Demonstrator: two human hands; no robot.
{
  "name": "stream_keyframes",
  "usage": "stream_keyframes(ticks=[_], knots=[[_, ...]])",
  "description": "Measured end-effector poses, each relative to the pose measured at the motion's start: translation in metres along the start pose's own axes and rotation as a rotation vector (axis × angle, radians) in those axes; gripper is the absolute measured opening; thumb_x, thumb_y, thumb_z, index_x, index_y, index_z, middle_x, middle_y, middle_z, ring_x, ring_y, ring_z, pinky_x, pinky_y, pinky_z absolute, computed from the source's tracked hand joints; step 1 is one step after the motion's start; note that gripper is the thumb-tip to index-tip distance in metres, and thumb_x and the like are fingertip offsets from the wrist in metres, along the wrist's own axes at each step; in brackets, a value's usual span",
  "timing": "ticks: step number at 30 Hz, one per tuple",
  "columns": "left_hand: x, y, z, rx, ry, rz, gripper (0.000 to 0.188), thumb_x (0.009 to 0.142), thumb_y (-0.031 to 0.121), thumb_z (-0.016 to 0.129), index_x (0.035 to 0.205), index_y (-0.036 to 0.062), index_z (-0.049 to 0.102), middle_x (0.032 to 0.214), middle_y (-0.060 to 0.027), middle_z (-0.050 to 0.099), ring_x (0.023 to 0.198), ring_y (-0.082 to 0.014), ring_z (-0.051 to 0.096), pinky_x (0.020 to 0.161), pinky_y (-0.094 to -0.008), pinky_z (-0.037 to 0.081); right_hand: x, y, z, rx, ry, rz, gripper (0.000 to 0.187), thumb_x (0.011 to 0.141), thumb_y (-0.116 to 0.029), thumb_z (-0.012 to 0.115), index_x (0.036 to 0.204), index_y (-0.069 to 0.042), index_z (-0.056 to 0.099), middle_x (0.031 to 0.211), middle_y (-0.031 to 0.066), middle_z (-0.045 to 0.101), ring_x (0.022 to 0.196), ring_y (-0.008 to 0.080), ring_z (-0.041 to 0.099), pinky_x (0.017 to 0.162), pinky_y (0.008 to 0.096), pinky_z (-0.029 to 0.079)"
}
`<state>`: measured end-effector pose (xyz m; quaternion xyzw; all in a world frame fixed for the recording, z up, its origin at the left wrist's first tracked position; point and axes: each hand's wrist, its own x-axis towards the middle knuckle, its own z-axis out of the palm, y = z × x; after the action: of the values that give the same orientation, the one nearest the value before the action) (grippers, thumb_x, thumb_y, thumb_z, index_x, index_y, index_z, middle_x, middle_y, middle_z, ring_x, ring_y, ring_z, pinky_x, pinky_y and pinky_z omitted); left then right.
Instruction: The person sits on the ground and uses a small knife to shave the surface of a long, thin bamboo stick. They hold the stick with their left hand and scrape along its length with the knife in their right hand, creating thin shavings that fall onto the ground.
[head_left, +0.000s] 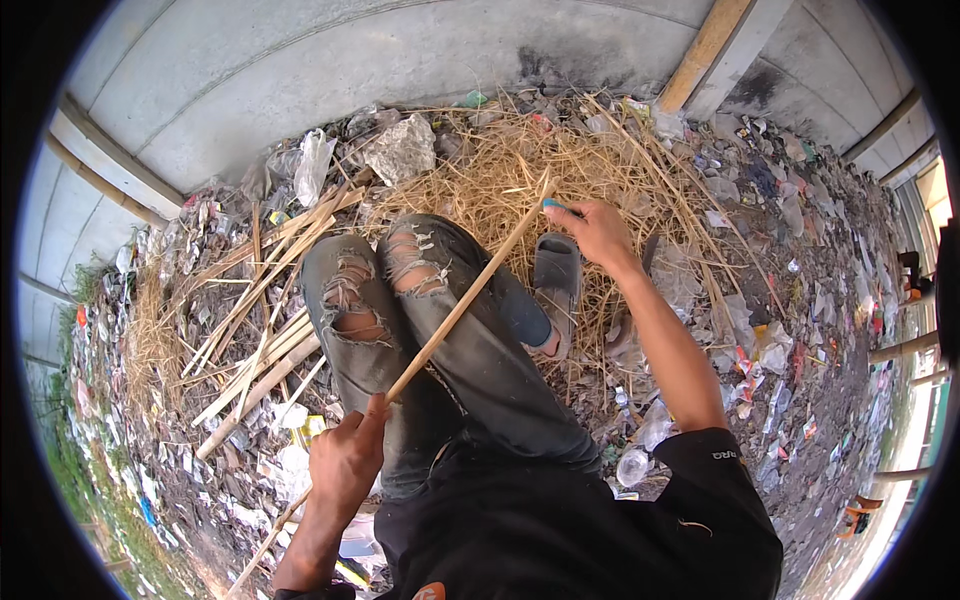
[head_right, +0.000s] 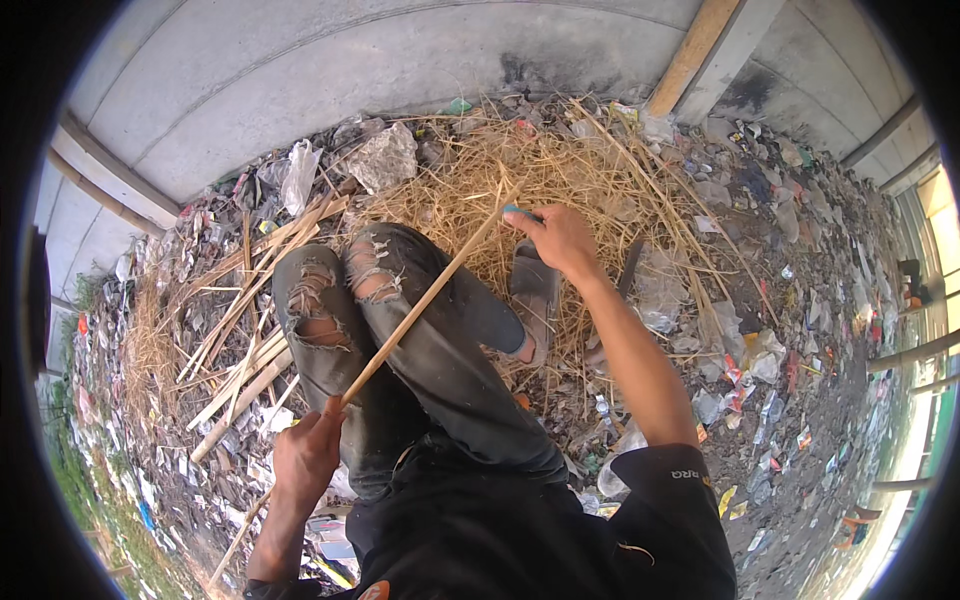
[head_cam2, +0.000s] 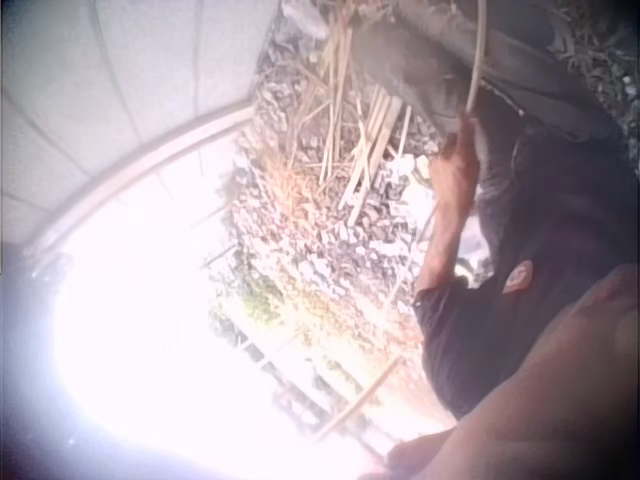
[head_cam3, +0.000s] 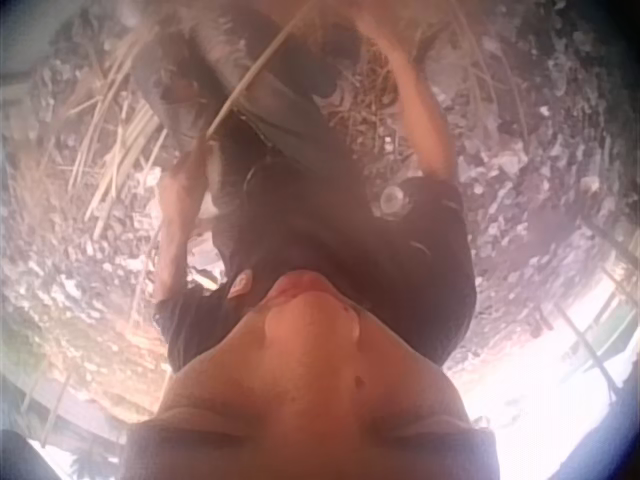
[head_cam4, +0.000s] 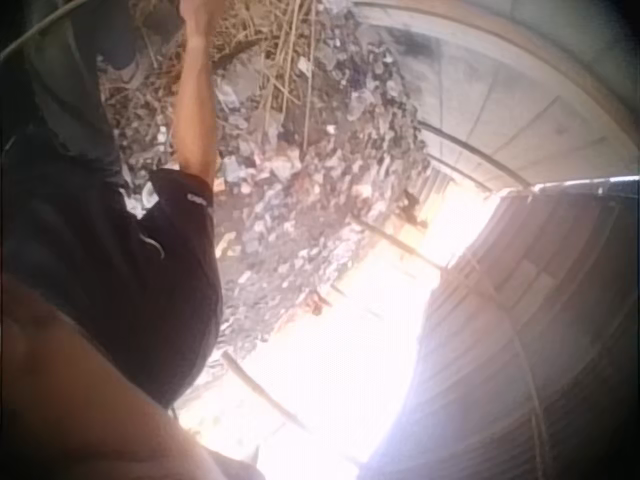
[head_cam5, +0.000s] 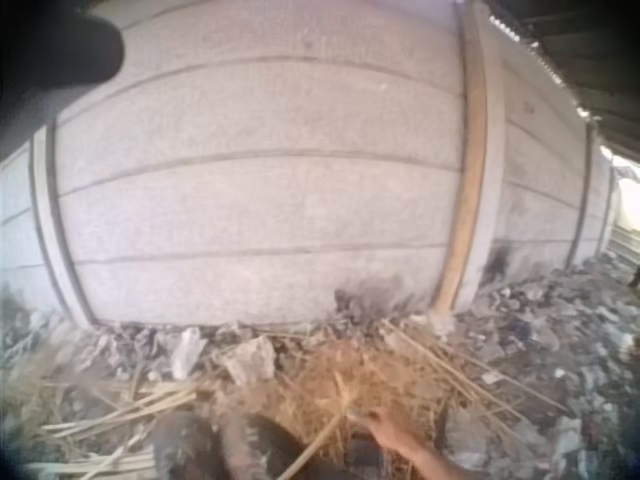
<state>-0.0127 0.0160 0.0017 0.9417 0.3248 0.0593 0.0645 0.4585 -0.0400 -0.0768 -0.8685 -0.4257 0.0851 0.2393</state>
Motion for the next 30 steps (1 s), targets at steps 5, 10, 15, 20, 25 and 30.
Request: stream_keyframes(ticks=[5, 10, 15, 20, 25, 30], knots=[[-0.044, -0.031, -0.015, -0.034, 0.064, -0.061, 0.017, 0.097, 0.019, 0.078, 0.113, 0.0161, 0.081, 0.062, -0.0068, 0.059, 0.047, -0.0305, 0.061, 0.044, -0.0457, 0.044, 0.015, 0.091, -0.028, -0.133, 0.176, 0.267, 0.066, 0.102, -0.068, 0.060, 0.089, -0.005, 0.074, 0.071, 0.0158, 0.066, 0.069, 0.0370, 0.066, 0.064, 0.0488, 0.049], [-0.050, -0.030, 0.001, -0.048, 0.072, -0.084, 0.018, 0.096, 0.017, 0.079, 0.114, 0.0171, 0.081, 0.064, -0.0056, 0.059, 0.047, -0.0288, 0.060, 0.044, -0.0441, 0.045, -0.004, 0.089, -0.034, 0.100, 0.251, 0.181, 0.061, 0.105, -0.060, 0.061, 0.085, -0.004, 0.071, 0.066, 0.0107, 0.059, 0.061, 0.0263, 0.055, 0.059, 0.0420, 0.041], [-0.035, -0.029, 0.005, -0.038, 0.115, -0.026, 0.023, 0.095, 0.017, 0.080, 0.118, 0.0168, 0.079, 0.065, -0.0046, 0.060, 0.048, -0.0282, 0.061, 0.044, -0.0428, 0.046, -0.029, 0.028, -0.021, 0.339, 0.146, 0.051, 0.062, 0.107, -0.056, 0.061, 0.081, -0.001, 0.068, 0.062, 0.0087, 0.052, 0.057, 0.0215, 0.047, 0.057, 0.0402, 0.037], [-0.021, -0.016, 0.027, -0.074, 0.154, -0.032, 0.023, 0.096, 0.017, 0.079, 0.119, 0.0170, 0.080, 0.064, -0.0056, 0.060, 0.048, -0.0286, 0.061, 0.045, -0.0440, 0.047, -0.058, -0.029, -0.003, 0.267, -0.011, 0.000, 0.065, 0.108, -0.058, 0.059, 0.080, 0.000, 0.067, 0.059, 0.0145, 0.053, 0.055, 0.0315, 0.052, 0.057, 0.0461, 0.041], [-0.009, -0.006, 0.036, -0.109, 0.138, -0.027, 0.027, 0.097, 0.021, 0.078, 0.123, 0.0180, 0.078, 0.066, -0.0066, 0.062, 0.050, -0.0300, 0.063, 0.046, -0.0455, 0.049, -0.081, -0.053, 0.007, 0.286, -0.069, -0.077, 0.065, 0.108, -0.057, 0.057, 0.080, 0.001, 0.067, 0.060, 0.0191, 0.058, 0.058, 0.0390, 0.061, 0.058, 0.0491, 0.045], [0.016, 0.017, 0.043, -0.123, 0.111, -0.057, 0.028, 0.100, 0.025, 0.074, 0.127, 0.0183, 0.077, 0.071, -0.0078, 0.065, 0.054, -0.0337, 0.067, 0.048, -0.0483, 0.052, -0.118, -0.086, 0.025, 0.229, -0.199, -0.205, 0.065, 0.108, -0.057, 0.056, 0.081, 0.001, 0.067, 0.058, 0.0223, 0.059, 0.059, 0.0455, 0.064, 0.055, 0.0519, 0.048]])
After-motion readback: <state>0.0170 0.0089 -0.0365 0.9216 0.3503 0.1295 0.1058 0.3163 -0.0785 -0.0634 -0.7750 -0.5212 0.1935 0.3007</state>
